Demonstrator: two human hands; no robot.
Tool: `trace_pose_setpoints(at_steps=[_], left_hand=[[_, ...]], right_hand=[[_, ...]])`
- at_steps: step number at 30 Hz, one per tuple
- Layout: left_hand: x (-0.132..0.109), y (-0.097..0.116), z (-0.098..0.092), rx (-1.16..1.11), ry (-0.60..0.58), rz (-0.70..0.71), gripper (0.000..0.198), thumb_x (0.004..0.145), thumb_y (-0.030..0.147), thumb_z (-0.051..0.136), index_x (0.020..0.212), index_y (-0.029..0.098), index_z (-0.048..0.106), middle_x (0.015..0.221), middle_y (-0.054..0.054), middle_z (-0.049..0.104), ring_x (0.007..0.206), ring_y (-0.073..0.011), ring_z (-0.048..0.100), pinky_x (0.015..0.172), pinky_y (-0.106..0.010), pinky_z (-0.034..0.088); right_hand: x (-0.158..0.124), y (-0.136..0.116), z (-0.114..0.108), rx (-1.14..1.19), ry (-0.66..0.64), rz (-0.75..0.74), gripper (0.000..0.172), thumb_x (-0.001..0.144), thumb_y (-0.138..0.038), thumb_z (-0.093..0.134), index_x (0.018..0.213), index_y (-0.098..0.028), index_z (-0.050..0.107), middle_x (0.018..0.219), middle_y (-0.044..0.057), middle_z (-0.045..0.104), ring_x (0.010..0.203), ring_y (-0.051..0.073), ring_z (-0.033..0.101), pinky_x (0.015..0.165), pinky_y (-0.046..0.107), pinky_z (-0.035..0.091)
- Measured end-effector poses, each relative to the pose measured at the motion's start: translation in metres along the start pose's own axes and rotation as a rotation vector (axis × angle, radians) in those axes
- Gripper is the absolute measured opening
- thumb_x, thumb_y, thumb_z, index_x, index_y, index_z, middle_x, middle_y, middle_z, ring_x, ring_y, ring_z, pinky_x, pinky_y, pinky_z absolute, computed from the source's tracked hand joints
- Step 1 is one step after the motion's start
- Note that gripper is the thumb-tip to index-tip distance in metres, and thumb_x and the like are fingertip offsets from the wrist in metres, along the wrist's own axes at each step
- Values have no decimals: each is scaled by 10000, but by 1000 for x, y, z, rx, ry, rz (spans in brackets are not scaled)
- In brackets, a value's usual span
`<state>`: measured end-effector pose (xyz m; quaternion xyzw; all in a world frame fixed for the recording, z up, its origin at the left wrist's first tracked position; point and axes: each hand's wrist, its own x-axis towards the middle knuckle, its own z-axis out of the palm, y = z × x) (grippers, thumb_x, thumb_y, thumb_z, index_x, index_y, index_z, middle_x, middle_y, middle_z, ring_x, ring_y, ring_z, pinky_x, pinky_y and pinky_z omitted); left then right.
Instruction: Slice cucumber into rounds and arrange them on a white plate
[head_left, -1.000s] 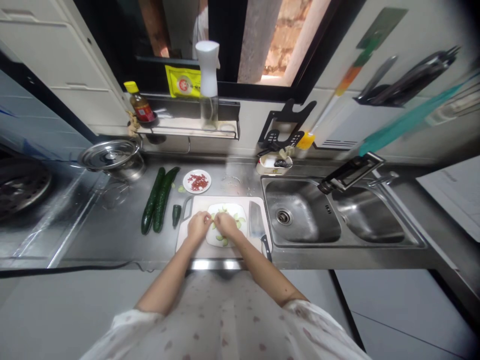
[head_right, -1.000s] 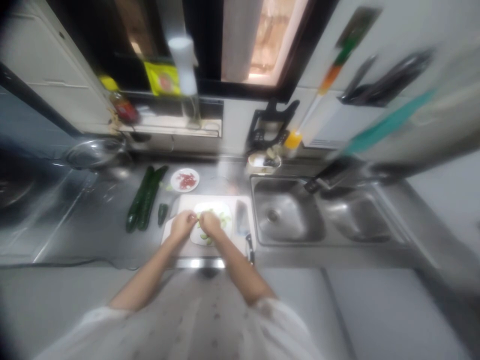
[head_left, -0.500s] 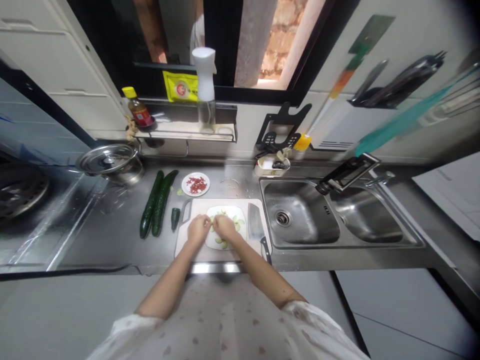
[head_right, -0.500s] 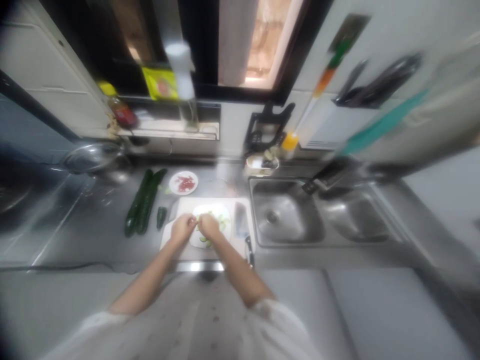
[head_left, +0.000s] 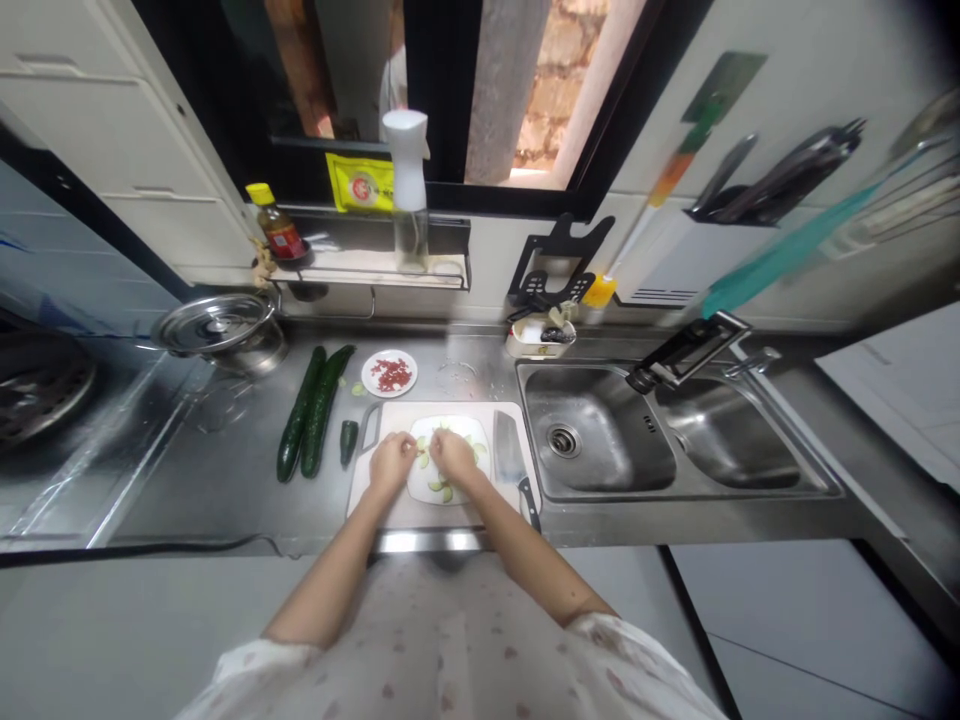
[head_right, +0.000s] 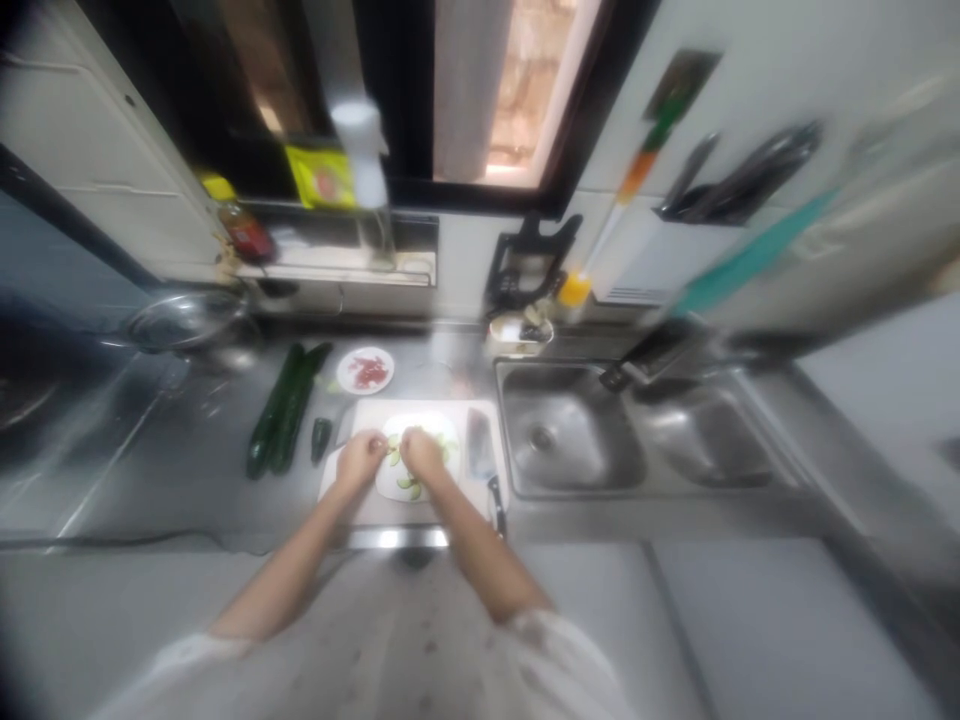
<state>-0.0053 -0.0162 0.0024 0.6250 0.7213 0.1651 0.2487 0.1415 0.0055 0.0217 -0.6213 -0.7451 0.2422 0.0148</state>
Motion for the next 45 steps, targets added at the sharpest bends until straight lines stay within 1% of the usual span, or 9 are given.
trace_pose_setpoints(at_steps=[5, 10, 18, 23, 33, 45], left_hand=[[-2, 2, 4, 7, 3, -3, 168, 835, 343, 571, 913, 214, 647, 867, -24, 620, 786, -150, 562, 681, -233, 358], [-2, 6, 7, 44, -6, -8, 140, 833, 320, 585, 910, 218, 641, 888, -19, 619, 836, -151, 564, 710, -236, 355], [-1, 7, 4, 54, -15, -5, 140, 835, 340, 579, 888, 223, 635, 876, -15, 606, 829, -151, 561, 692, -240, 349], [-1, 9, 2, 66, -35, -6, 131, 836, 317, 574, 901, 221, 635, 892, -18, 606, 840, -148, 563, 697, -236, 356], [-1, 9, 0, 73, -37, -4, 114, 819, 276, 570, 885, 219, 644, 890, -24, 608, 836, -152, 565, 700, -235, 366], [1, 9, 0, 87, -53, 0, 123, 823, 283, 569, 894, 219, 648, 893, -24, 606, 830, -149, 566, 698, -237, 367]], right_hand=[[1, 0, 7, 5, 23, -18, 214, 926, -251, 424, 944, -172, 623, 910, 78, 678, 847, 157, 597, 675, 227, 343], [3, 0, 12, -18, 15, -12, 200, 916, -246, 444, 937, -164, 625, 902, 89, 679, 858, 173, 607, 674, 234, 349], [4, -3, 6, -25, 5, 14, 189, 898, -228, 460, 922, -177, 641, 875, 77, 684, 844, 171, 615, 661, 235, 356], [5, -6, 4, -30, 5, 29, 164, 872, -248, 504, 923, -187, 648, 872, 73, 685, 843, 175, 616, 651, 236, 359], [5, -10, 5, -51, -11, 27, 176, 880, -250, 491, 937, -185, 645, 873, 79, 685, 864, 178, 613, 666, 240, 367], [4, -12, 3, -79, -19, 39, 192, 882, -250, 480, 962, -179, 640, 905, 92, 682, 894, 187, 608, 692, 252, 376]])
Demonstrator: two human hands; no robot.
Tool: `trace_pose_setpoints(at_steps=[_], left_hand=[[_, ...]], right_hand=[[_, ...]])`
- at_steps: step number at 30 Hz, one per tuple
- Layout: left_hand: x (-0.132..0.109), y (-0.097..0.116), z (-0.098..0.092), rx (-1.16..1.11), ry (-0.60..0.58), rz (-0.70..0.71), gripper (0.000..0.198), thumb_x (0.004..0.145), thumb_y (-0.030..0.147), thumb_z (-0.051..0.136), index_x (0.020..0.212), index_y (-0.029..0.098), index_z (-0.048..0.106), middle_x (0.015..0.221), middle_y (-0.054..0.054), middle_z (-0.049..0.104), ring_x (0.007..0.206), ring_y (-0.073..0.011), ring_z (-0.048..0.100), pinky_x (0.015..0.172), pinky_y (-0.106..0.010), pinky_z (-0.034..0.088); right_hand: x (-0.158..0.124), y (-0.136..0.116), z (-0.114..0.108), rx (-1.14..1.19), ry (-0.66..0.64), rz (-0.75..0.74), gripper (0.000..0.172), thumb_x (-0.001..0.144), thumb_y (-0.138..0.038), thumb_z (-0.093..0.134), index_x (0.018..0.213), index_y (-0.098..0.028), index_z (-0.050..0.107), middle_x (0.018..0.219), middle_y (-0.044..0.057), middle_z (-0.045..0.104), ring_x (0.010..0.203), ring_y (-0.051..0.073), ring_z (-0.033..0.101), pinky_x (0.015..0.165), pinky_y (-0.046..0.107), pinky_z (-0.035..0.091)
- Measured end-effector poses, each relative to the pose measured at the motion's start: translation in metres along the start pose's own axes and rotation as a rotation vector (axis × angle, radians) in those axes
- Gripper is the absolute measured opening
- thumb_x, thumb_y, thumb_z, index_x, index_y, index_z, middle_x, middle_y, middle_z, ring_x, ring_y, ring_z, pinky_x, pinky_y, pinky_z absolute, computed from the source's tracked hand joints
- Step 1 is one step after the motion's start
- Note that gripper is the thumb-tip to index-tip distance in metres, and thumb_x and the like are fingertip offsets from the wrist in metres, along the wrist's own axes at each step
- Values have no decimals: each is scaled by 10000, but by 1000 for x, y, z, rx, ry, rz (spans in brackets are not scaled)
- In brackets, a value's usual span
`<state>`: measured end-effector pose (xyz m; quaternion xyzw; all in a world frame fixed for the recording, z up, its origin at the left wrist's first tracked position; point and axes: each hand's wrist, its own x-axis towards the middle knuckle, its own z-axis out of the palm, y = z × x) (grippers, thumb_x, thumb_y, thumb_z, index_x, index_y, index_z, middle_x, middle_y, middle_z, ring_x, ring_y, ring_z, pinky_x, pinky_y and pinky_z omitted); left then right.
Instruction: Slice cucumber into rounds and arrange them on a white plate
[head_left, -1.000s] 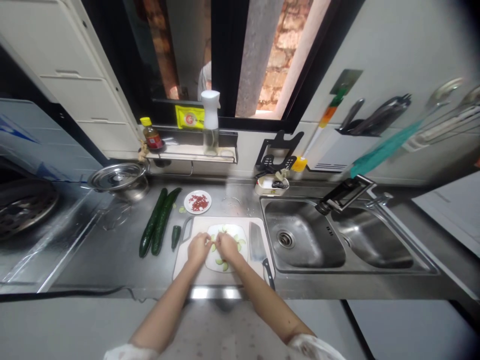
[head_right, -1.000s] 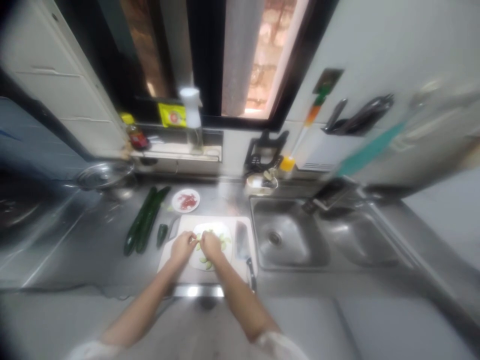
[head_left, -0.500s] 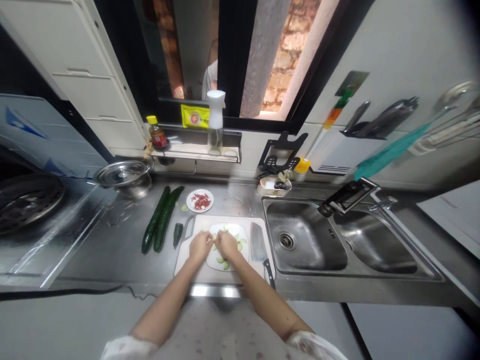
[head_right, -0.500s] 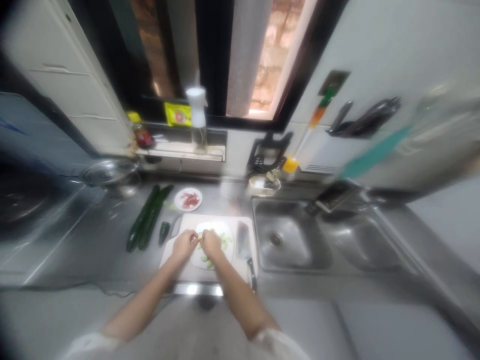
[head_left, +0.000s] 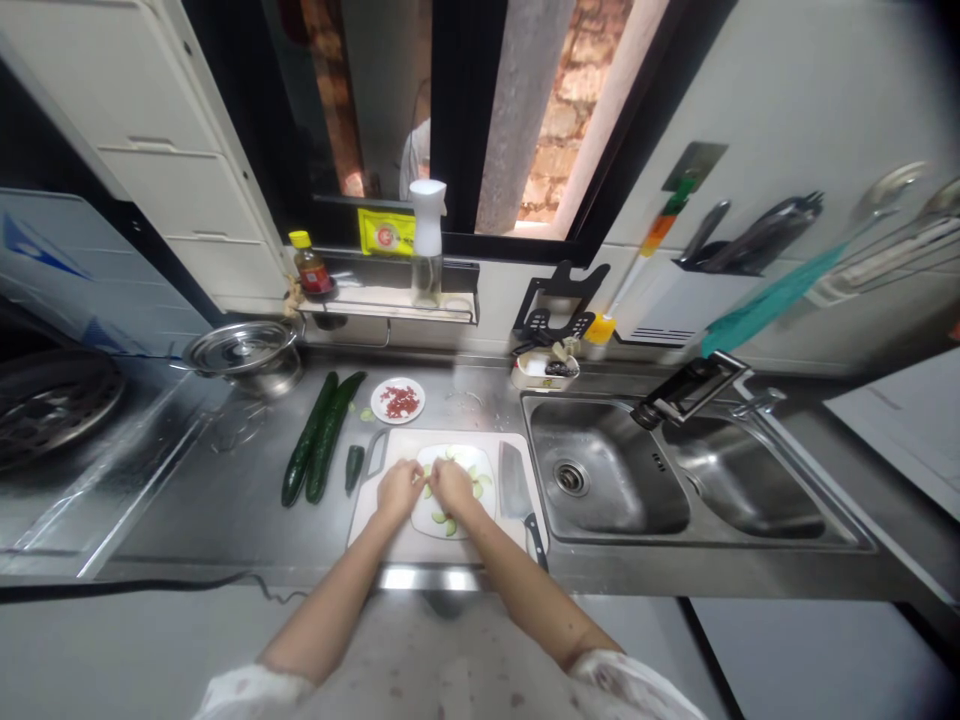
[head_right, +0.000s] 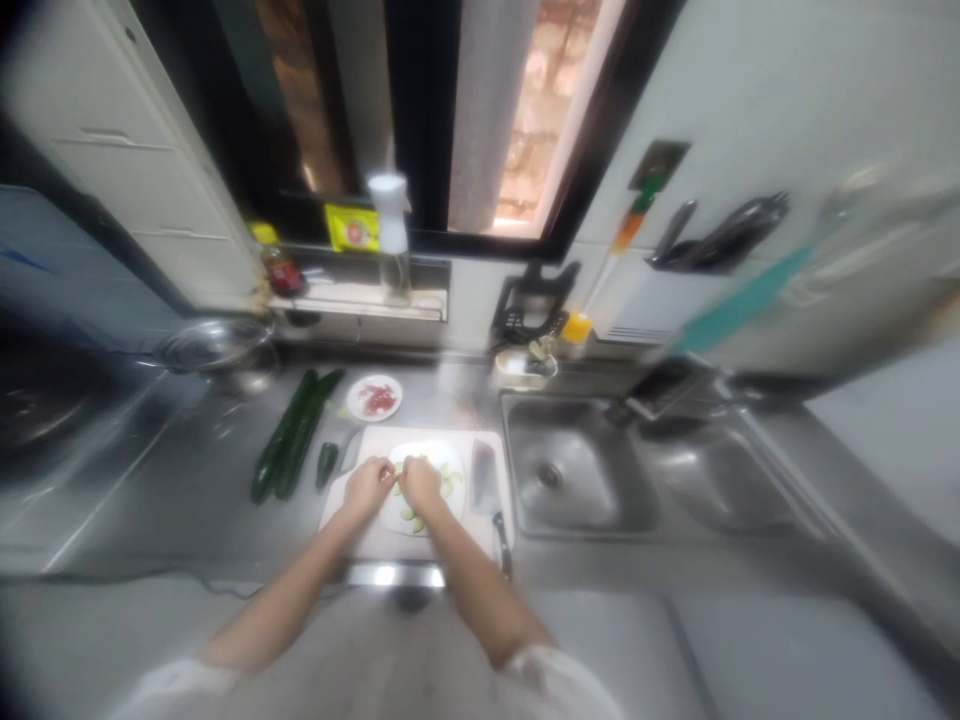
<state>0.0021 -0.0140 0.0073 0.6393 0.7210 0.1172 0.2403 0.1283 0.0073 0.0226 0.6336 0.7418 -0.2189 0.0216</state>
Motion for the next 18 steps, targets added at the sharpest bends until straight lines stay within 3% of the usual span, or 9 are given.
trace_pose_setpoints(at_steps=[6, 11, 18], left_hand=[[0, -3, 4, -27, 21, 10, 142, 820, 304, 585, 896, 209, 657, 901, -27, 619, 852, -154, 570, 710, -234, 368], [3, -13, 8, -175, 71, -47, 134, 804, 257, 583, 893, 202, 667, 889, -30, 648, 824, -153, 585, 698, -228, 385], [1, -39, 4, -354, 177, -100, 196, 784, 233, 564, 941, 172, 665, 840, -36, 677, 796, -161, 612, 714, -231, 421]], right_hand=[[-1, 2, 4, 41, 25, -2, 188, 885, -253, 478, 944, -171, 636, 896, 94, 680, 864, 185, 601, 676, 245, 357], [-4, 10, 1, 133, 116, -11, 215, 899, -243, 432, 902, -172, 635, 881, 78, 677, 802, 162, 583, 649, 232, 328], [-27, 57, -21, 418, 301, 11, 216, 857, -258, 439, 846, -171, 636, 758, 35, 652, 689, 143, 549, 611, 212, 333]])
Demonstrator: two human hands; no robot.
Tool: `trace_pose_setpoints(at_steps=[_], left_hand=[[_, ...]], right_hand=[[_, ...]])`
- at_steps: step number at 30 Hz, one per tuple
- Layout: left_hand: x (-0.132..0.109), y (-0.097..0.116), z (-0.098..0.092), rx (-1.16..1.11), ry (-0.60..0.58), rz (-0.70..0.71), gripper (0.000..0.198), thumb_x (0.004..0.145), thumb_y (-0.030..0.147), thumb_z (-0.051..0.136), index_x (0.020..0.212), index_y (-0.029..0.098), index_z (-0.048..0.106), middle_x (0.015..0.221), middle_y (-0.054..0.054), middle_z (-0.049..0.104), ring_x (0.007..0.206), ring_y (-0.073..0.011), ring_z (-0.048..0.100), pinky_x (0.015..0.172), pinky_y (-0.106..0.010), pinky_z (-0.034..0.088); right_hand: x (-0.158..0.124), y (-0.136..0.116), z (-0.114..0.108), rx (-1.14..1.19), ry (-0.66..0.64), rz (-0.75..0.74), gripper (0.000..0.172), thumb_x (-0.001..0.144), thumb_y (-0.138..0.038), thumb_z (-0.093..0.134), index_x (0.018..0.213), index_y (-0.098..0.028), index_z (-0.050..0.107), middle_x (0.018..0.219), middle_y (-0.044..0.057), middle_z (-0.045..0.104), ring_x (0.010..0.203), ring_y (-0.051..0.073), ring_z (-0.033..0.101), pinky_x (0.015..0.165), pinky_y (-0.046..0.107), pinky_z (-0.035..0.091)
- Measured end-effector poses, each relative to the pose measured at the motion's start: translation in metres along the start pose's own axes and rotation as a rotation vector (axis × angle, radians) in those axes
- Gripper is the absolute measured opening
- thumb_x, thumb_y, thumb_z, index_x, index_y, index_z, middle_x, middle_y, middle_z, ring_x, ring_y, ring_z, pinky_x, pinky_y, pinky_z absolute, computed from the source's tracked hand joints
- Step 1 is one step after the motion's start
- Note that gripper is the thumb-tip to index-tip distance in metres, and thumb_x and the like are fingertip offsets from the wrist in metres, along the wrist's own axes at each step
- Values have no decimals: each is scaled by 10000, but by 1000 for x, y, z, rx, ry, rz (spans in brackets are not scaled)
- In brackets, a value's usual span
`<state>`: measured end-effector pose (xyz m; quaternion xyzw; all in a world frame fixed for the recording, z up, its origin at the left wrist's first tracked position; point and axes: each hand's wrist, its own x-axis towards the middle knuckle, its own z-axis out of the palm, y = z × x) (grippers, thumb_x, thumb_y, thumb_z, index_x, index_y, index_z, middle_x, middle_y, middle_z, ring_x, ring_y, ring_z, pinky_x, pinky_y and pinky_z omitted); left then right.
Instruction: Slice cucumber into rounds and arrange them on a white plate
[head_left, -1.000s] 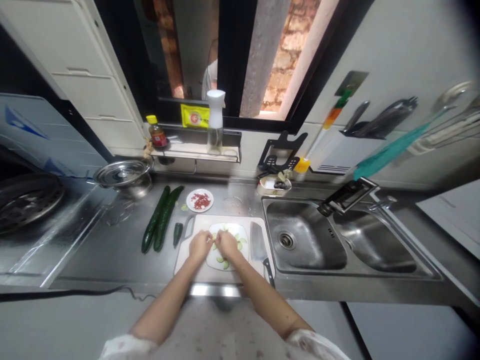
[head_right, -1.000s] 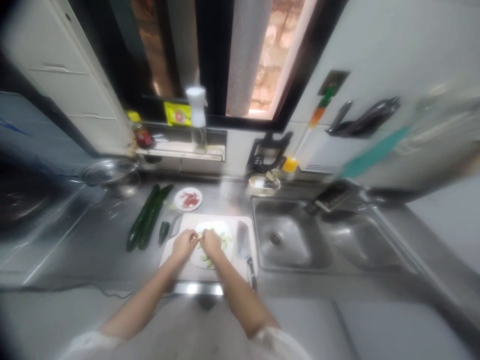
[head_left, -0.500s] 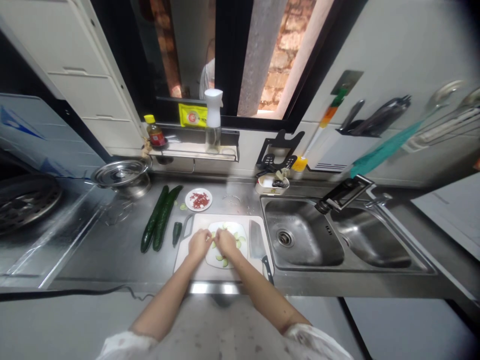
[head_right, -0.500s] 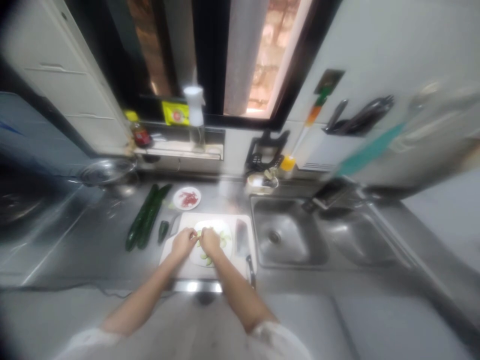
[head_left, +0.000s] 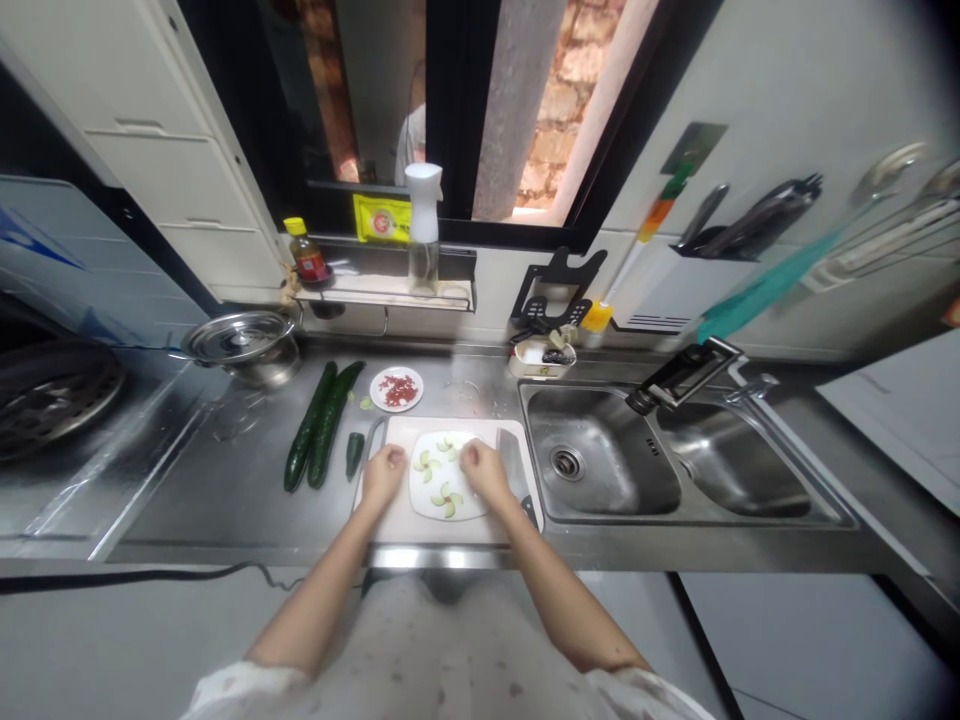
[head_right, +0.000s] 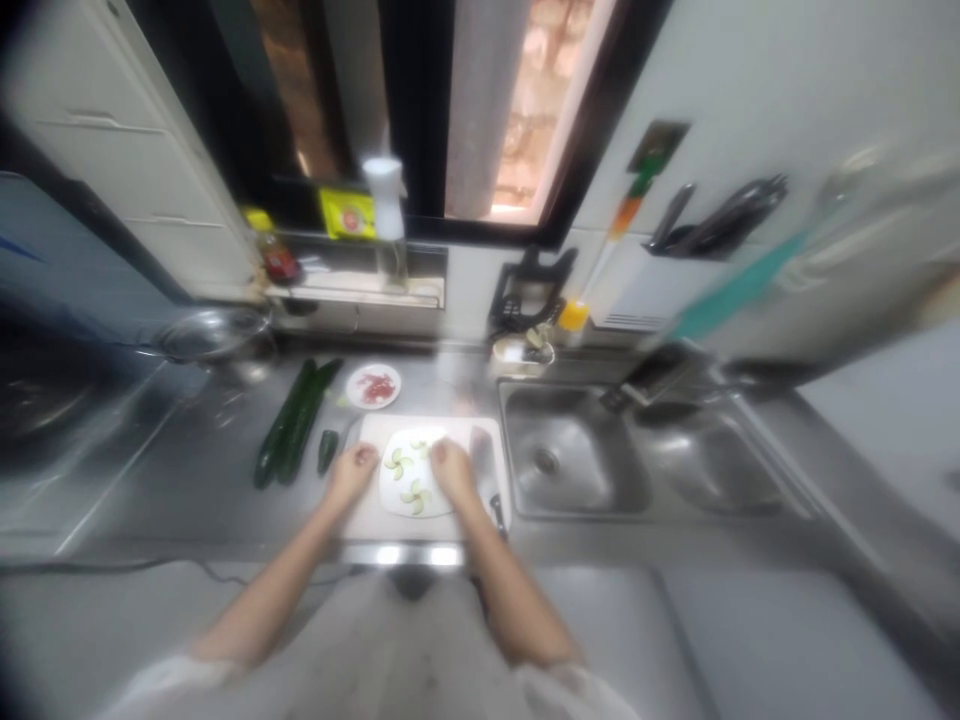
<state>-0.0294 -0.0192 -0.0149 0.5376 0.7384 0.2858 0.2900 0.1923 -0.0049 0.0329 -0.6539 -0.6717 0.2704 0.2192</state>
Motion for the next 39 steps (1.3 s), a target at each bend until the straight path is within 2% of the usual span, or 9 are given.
trace_pose_setpoints(at_steps=[4, 7, 10, 14, 18, 23, 29, 32, 39], left_hand=[[-8, -10, -4, -45, -38, -24, 276, 778, 265, 581, 1021, 160, 657, 849, -47, 682, 792, -166, 622, 726, -240, 436], [-19, -11, -5, -58, -98, -73, 323, 782, 284, 590, 1075, 161, 645, 873, -53, 687, 832, -173, 627, 753, -248, 440], [-30, -8, -5, -50, -167, -112, 349, 800, 283, 578, 1120, 153, 625, 897, -58, 694, 847, -172, 631, 762, -247, 442], [-41, -3, -2, -24, -215, -142, 364, 802, 278, 583, 1141, 146, 612, 939, -66, 697, 853, -174, 639, 754, -242, 448], [-46, -2, 1, -37, -232, -139, 380, 795, 220, 575, 1165, 131, 591, 924, -66, 699, 871, -179, 648, 766, -243, 457], [-51, 3, 0, -102, -255, -176, 402, 805, 191, 547, 1198, 106, 559, 848, -55, 696, 755, -153, 655, 704, -231, 475], [-56, 9, 5, -264, -282, -276, 373, 792, 178, 555, 1158, 112, 562, 814, -52, 677, 672, -129, 639, 605, -208, 489], [-57, 10, 8, -360, -293, -305, 397, 766, 158, 567, 1159, 112, 537, 788, -41, 651, 623, -123, 621, 562, -211, 494], [-60, 18, 4, -425, -284, -321, 405, 702, 49, 544, 1097, 137, 526, 692, 10, 596, 582, -109, 589, 555, -209, 503]], right_hand=[[-23, 25, -27, 63, 80, 63, 226, 830, -288, 460, 894, -168, 641, 694, 21, 622, 636, 149, 539, 589, 219, 346], [-43, 38, -37, 20, 46, 177, 253, 818, -290, 496, 988, -173, 643, 712, 22, 628, 655, 152, 548, 597, 221, 349], [-62, 44, -33, 4, -32, 258, 338, 801, -280, 536, 1101, -148, 620, 758, 35, 644, 689, 158, 559, 625, 226, 365], [-81, 44, -17, 46, -96, 329, 449, 791, -291, 561, 1211, -133, 571, 796, 44, 655, 719, 167, 578, 647, 232, 384], [-89, 41, -2, 106, -74, 357, 542, 785, -282, 563, 1294, -108, 498, 809, 49, 652, 763, 175, 597, 678, 235, 406], [-90, 45, 9, 257, -51, 379, 523, 789, -297, 558, 1275, -116, 493, 712, 8, 621, 676, 155, 592, 620, 228, 423], [-87, 49, 22, 587, -18, 517, 565, 751, -321, 594, 1263, -144, 435, 621, -43, 568, 531, 125, 575, 488, 206, 434], [-83, 49, 26, 745, -14, 562, 535, 716, -272, 591, 1211, -160, 420, 589, -62, 549, 477, 115, 558, 445, 202, 443], [-77, 52, 26, 772, -1, 547, 353, 620, -159, 529, 958, -203, 435, 514, -84, 536, 401, 106, 528, 373, 177, 407]])
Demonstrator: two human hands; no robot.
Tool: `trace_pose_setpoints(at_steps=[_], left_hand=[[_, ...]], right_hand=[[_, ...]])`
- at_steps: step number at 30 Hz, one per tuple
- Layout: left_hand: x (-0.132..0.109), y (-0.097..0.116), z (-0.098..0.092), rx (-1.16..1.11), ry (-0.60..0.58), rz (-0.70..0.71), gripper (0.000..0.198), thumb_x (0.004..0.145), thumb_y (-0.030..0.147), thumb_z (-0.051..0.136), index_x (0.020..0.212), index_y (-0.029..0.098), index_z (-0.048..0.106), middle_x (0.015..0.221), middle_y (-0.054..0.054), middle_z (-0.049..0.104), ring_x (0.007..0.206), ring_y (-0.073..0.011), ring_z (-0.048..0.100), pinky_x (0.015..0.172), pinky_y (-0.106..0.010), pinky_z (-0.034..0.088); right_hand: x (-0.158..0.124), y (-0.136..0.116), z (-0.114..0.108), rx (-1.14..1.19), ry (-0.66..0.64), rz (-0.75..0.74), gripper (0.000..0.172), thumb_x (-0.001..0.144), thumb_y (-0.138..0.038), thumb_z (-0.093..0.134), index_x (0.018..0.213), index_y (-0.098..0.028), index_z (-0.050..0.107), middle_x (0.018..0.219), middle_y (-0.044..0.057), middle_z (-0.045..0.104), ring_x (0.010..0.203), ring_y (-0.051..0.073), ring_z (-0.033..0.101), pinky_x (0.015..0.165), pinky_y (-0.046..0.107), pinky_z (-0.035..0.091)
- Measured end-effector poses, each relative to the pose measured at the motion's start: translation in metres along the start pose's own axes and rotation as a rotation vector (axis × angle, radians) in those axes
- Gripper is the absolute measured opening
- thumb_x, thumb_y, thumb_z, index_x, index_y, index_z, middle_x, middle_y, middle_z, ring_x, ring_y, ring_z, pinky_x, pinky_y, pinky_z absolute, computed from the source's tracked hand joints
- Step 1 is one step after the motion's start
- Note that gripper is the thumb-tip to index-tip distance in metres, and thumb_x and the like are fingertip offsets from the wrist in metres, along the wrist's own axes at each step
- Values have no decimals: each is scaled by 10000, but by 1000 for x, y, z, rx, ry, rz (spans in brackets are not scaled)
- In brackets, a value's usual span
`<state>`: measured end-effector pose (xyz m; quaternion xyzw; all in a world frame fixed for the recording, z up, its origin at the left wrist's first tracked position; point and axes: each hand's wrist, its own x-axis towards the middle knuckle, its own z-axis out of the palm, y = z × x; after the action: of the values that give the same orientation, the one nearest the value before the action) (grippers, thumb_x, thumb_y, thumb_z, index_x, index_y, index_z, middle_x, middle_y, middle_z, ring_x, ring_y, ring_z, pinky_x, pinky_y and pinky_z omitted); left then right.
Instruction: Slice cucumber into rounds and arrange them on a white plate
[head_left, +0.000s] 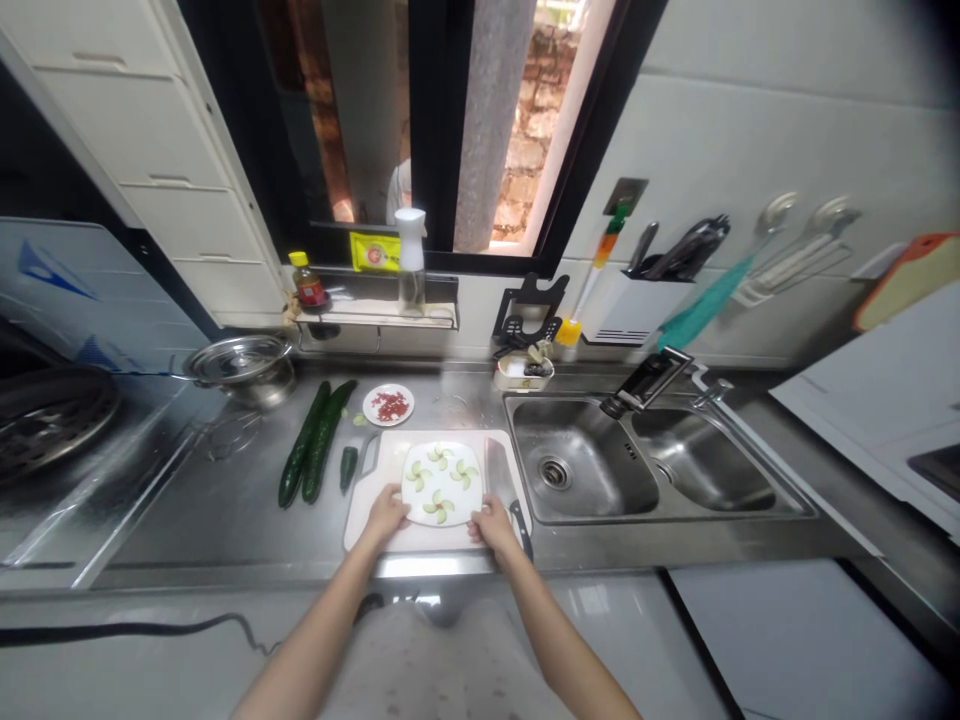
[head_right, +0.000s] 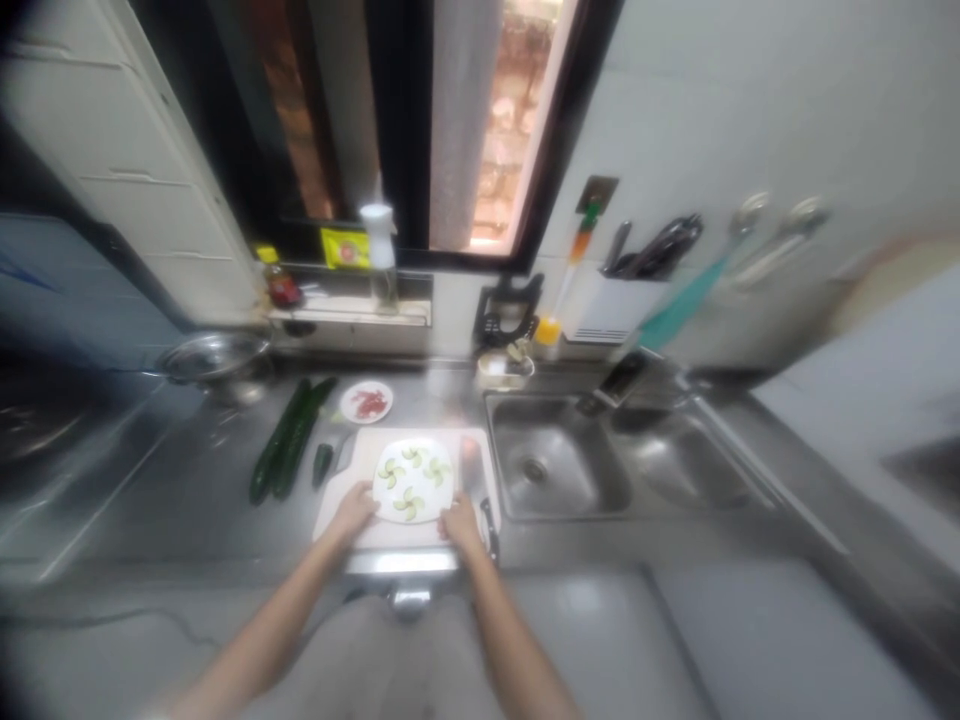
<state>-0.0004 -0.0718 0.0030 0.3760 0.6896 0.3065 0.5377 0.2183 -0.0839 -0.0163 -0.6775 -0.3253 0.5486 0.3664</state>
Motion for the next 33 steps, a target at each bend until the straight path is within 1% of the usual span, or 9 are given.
trace_pose_setpoints(at_steps=[4, 8, 10, 12, 14, 16, 22, 28, 33], left_hand=[[-7, 6, -1, -114, -19, -13, 380, 702, 50, 552, 1071, 138, 526, 718, -1, 599, 627, -114, 606, 578, -218, 522], [-11, 7, -5, -261, -74, -25, 419, 723, 102, 587, 1124, 167, 488, 779, -5, 595, 685, -112, 621, 635, -250, 547], [-13, 6, -8, -328, -123, -23, 476, 722, 161, 634, 1161, 198, 456, 797, 3, 592, 706, -114, 628, 673, -280, 557], [-16, 7, -12, -377, -175, -34, 585, 697, 210, 689, 1211, 235, 409, 825, 4, 599, 735, -125, 640, 709, -318, 562], [-21, 8, -15, -411, -220, -50, 700, 674, 227, 724, 1265, 270, 350, 855, -3, 611, 766, -140, 652, 738, -348, 564], [-25, 11, -18, -448, -247, -55, 755, 669, 219, 732, 1295, 286, 316, 887, -16, 627, 792, -148, 660, 765, -360, 564], [-38, 22, -26, -534, -242, 16, 751, 680, 197, 713, 1318, 276, 326, 1042, -69, 660, 916, -188, 664, 833, -362, 557], [-46, 28, -31, -518, -227, 39, 762, 676, 207, 712, 1336, 281, 339, 1073, -71, 662, 965, -209, 655, 840, -353, 561], [-51, 31, -32, -545, -214, 43, 751, 684, 202, 693, 1340, 283, 337, 1091, -63, 656, 975, -207, 650, 838, -343, 561]], right_hand=[[-1, -5, -4, 26, -39, -33, 318, 607, -159, 503, 914, -202, 429, 524, -82, 543, 413, 99, 535, 400, 181, 427], [-3, -12, -7, 37, -56, -30, 337, 595, -175, 505, 918, -203, 415, 523, -86, 546, 411, 104, 534, 399, 188, 423], [-5, -16, -7, 51, -52, -31, 361, 591, -190, 514, 937, -200, 411, 518, -88, 548, 415, 109, 535, 396, 190, 420], [-8, -20, -7, 78, -58, -39, 381, 589, -204, 521, 954, -198, 409, 514, -92, 546, 414, 107, 530, 396, 191, 418], [-12, -25, -7, 111, -76, -61, 395, 588, -216, 531, 963, -198, 408, 517, -95, 548, 414, 104, 527, 397, 189, 414], [-17, -31, -8, 135, -92, -86, 403, 590, -229, 547, 967, -200, 408, 520, -94, 553, 414, 102, 526, 393, 186, 405], [-32, -47, -11, 183, -125, -108, 445, 599, -260, 598, 999, -201, 412, 566, -78, 592, 426, 102, 535, 401, 195, 416], [-41, -57, -12, 210, -141, -111, 495, 589, -275, 625, 1034, -205, 419, 597, -68, 616, 437, 105, 553, 411, 195, 430], [-45, -63, -11, 227, -140, -111, 468, 598, -265, 626, 1024, -200, 444, 590, -66, 601, 454, 111, 562, 401, 187, 435]])
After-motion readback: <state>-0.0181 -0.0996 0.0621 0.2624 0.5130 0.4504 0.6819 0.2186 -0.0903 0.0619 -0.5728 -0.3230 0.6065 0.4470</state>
